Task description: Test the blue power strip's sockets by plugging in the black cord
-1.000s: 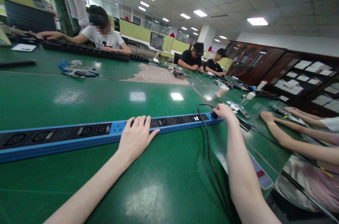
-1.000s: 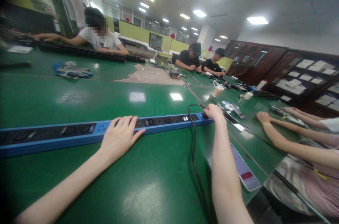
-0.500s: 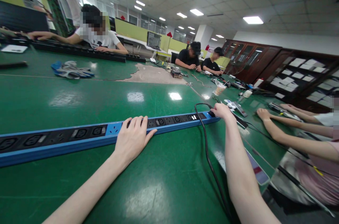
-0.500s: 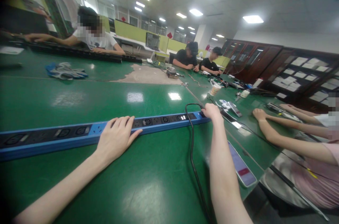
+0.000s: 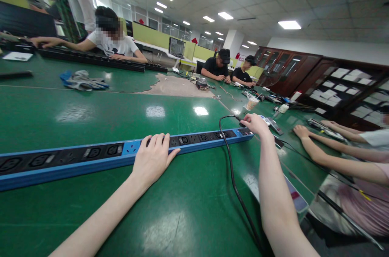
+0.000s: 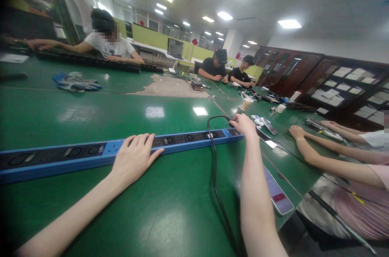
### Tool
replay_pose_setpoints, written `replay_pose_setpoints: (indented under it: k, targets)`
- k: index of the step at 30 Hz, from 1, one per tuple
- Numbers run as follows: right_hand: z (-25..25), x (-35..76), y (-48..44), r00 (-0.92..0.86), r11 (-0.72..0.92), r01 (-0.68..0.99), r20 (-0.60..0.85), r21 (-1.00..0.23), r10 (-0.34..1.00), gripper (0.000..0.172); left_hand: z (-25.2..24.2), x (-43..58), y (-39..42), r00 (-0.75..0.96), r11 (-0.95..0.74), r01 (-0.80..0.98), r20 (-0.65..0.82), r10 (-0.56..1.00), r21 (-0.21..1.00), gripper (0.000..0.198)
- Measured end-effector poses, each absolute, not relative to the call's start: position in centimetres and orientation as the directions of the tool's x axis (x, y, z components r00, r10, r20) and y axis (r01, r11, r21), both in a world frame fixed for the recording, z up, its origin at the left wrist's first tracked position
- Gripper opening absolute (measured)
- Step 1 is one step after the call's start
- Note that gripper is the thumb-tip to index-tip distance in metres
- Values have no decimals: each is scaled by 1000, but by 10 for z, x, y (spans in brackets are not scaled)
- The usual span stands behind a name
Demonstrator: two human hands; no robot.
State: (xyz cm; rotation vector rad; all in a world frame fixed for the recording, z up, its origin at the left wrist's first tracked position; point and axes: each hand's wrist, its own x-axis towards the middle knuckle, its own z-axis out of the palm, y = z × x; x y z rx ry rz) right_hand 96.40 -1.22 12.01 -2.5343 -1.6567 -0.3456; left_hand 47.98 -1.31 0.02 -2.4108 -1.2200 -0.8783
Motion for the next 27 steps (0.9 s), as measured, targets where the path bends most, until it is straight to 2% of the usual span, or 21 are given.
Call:
replay_pose_setpoints:
  k: [5, 11, 21, 27]
  targets:
    - [130, 974, -21, 507, -528, 849, 253, 17, 824, 35, 0, 480, -14, 446, -596, 803, 647, 618, 15, 62]
    - [124, 979, -29, 595, -606, 795, 150, 36, 789, 27, 1, 480, -14, 431, -607, 792, 642, 634, 67, 64]
    - [103, 1002, -20, 670, -690, 723, 230, 12, 706, 36, 1, 481, -14, 433, -605, 794, 642, 633, 61, 66]
    - [102, 1002, -18, 679, -702, 712, 254, -2, 689, 36, 1, 481, -14, 437, -599, 799, 635, 638, 52, 67]
